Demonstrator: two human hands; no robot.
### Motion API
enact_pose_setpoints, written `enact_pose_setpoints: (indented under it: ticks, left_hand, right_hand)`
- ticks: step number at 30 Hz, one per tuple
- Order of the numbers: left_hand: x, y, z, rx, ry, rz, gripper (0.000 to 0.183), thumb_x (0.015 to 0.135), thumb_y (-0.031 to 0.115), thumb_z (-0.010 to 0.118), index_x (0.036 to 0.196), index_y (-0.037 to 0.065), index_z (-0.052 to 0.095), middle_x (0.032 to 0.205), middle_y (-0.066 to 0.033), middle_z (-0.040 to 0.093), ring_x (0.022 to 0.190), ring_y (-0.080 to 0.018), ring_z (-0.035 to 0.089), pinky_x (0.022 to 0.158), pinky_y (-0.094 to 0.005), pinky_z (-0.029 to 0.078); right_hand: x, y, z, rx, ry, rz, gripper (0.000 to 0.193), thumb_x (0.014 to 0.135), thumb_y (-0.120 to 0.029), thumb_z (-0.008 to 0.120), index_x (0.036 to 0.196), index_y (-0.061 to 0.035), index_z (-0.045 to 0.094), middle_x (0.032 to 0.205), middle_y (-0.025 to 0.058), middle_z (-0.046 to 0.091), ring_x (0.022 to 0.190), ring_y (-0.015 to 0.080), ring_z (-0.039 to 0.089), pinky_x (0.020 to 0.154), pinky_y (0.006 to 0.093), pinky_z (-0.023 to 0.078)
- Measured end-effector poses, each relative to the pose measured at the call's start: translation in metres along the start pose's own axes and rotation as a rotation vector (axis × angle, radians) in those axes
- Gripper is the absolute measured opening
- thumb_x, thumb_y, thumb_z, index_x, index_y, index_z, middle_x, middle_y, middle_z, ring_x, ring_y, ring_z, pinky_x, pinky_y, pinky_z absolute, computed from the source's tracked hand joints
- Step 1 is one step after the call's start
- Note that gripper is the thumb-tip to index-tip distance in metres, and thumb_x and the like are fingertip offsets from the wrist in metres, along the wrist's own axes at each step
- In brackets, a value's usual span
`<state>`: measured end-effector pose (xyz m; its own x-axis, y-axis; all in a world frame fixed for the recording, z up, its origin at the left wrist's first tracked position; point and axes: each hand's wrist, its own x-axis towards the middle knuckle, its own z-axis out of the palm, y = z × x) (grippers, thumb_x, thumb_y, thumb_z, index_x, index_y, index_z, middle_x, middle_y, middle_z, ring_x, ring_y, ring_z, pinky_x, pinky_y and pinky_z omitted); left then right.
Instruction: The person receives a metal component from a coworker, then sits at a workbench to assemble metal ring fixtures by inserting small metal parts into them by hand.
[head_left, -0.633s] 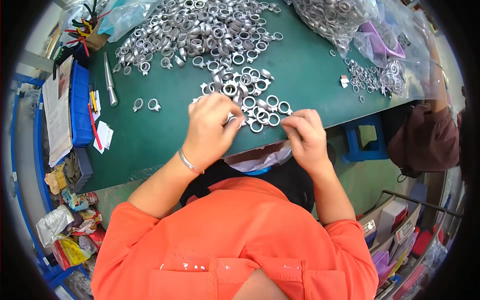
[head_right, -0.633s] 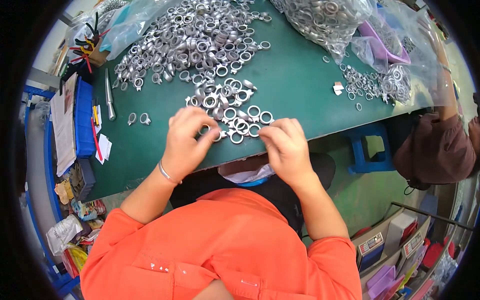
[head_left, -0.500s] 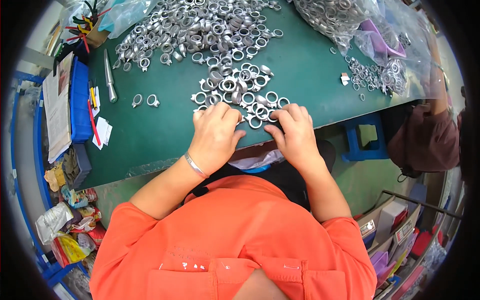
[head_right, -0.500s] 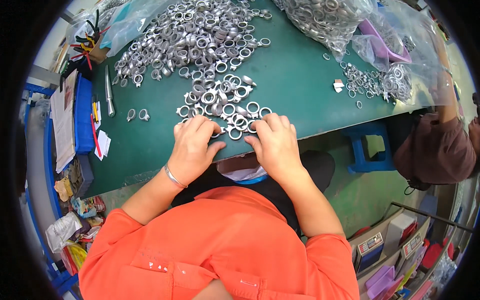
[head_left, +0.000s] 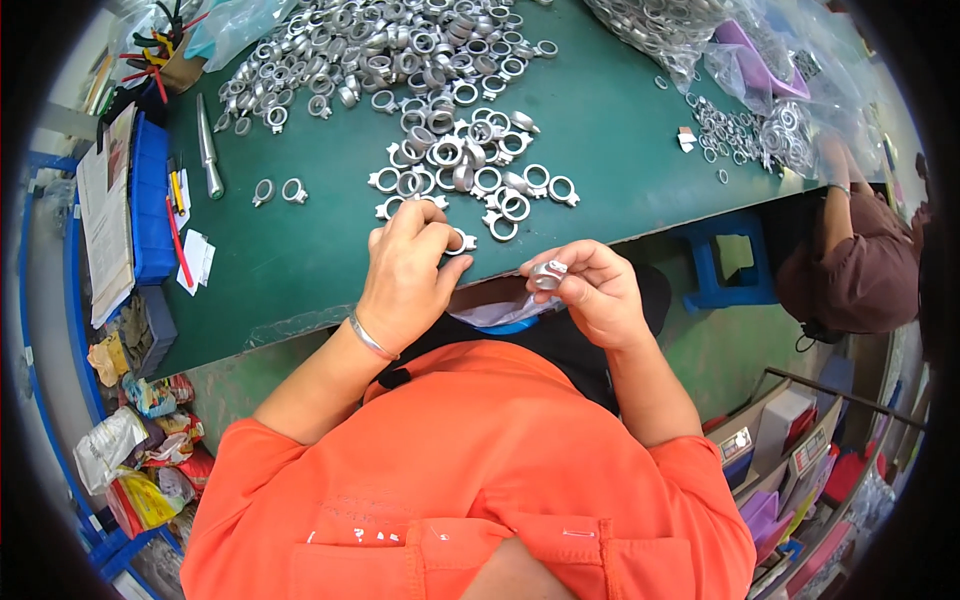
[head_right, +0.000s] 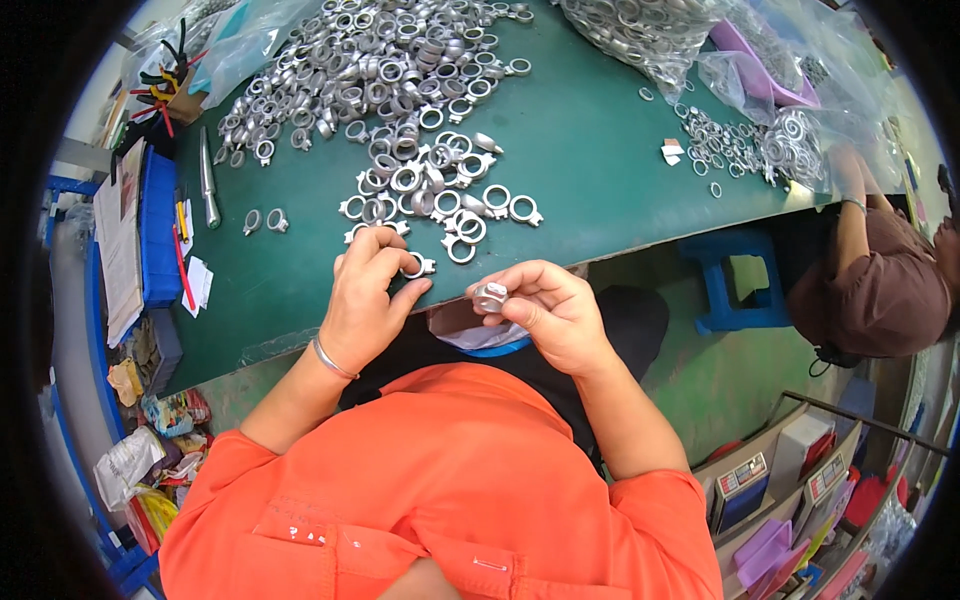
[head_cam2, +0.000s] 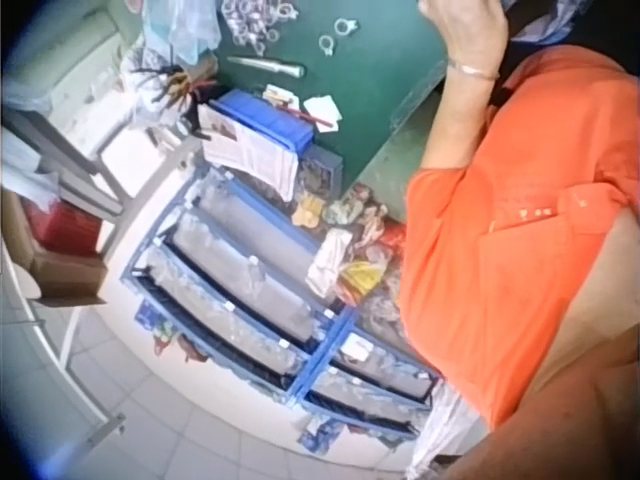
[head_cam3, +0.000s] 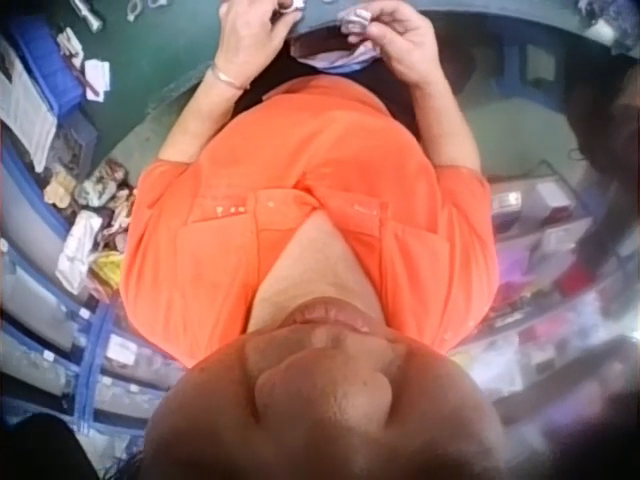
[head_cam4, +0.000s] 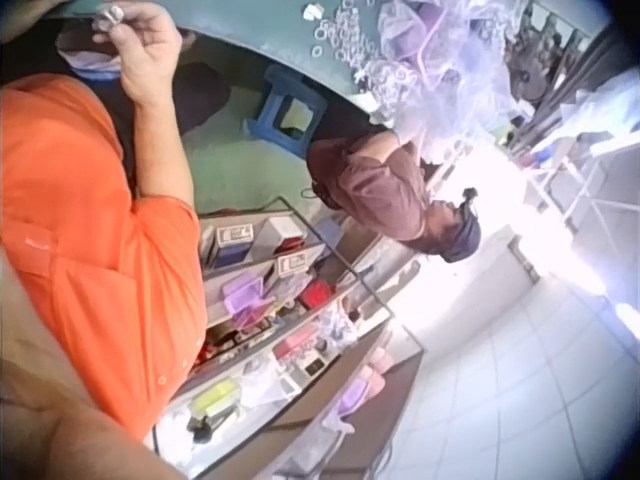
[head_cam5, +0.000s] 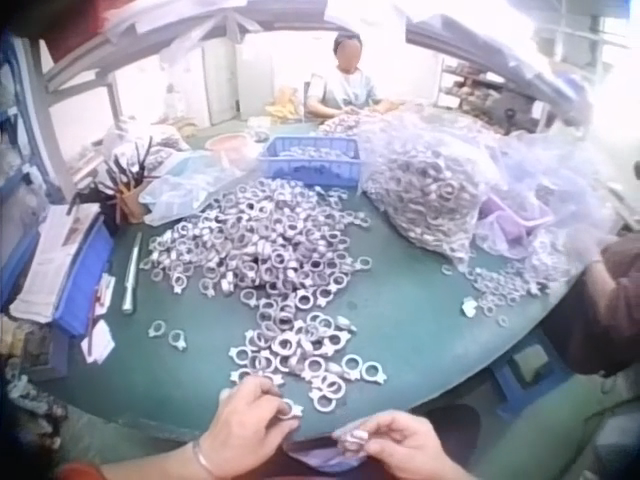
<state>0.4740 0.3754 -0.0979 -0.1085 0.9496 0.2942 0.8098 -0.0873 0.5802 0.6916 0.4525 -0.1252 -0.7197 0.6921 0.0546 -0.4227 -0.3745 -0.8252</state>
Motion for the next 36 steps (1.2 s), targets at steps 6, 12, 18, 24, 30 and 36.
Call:
enact_pose_setpoints:
  ticks: [6,12,18,24,30,36]
  left_hand:
    - [-0.002,-0.004,0.002,0.001,-0.001,0.018,0.023,0.068,0.004,0.076,0.084,0.005,0.060,0.097,-0.0065,0.055,0.091,-0.0241,0.056,0.077,-0.0352,0.039]
    - [-0.007,-0.006,0.003,-0.014,0.001,0.023,0.022,0.069,0.004,0.076,0.086,0.005,0.062,0.099,-0.0068,0.056,0.092,-0.0237,0.057,0.078,-0.0343,0.038]
    - [-0.013,-0.002,0.002,-0.139,0.069,0.076,0.028,0.067,0.005,0.079,0.089,0.003,0.063,0.098,-0.0080,0.056,0.084,-0.0204,0.056,0.070,-0.0299,0.046]
    - [-0.010,0.018,0.008,-0.512,-0.140,0.133,0.026,0.070,0.009,0.078,0.091,0.003,0.066,0.083,-0.0082,0.063,0.072,-0.0231,0.061,0.066,-0.0319,0.050]
    - [-0.004,0.016,0.012,-0.562,-0.121,0.109,0.018,0.073,-0.001,0.073,0.090,0.001,0.067,0.082,-0.0095,0.066,0.070,-0.0201,0.063,0.062,-0.0287,0.051]
    - [-0.006,0.009,0.003,-0.349,0.096,0.217,0.014,0.071,-0.002,0.074,0.082,0.001,0.065,0.079,-0.0122,0.064,0.070,-0.0271,0.061,0.063,-0.0331,0.050]
  right_hand:
    - [-0.009,-0.003,-0.002,0.029,-0.004,0.083,0.018,0.095,-0.007,0.054,0.110,0.0036,0.055,0.103,0.0180,0.065,0.088,0.0223,0.066,0.075,0.0313,0.056]
    - [-0.018,-0.010,-0.002,-0.163,0.053,0.119,0.017,0.094,-0.004,0.053,0.110,0.0034,0.056,0.103,0.0175,0.065,0.086,0.0201,0.066,0.072,0.0291,0.055]
    - [-0.020,-0.013,0.016,-0.533,0.264,0.136,0.011,0.083,0.005,0.060,0.094,0.0042,0.064,0.084,0.0053,0.065,0.071,0.0061,0.062,0.061,0.0201,0.051]
    - [-0.015,-0.003,0.023,-0.826,0.228,-0.003,0.012,0.080,0.002,0.066,0.092,0.0018,0.067,0.083,0.0031,0.065,0.064,0.0030,0.056,0.055,0.0180,0.046]
    - [-0.009,-0.010,0.024,-0.659,0.177,0.054,0.014,0.080,0.001,0.067,0.094,0.0009,0.067,0.083,0.0053,0.065,0.065,0.0050,0.059,0.055,0.0189,0.047]
    - [-0.002,-0.030,0.018,-1.021,0.033,-0.296,0.022,0.075,0.008,0.063,0.094,-0.0008,0.068,0.085,0.0093,0.064,0.067,0.0136,0.063,0.058,0.0223,0.050]
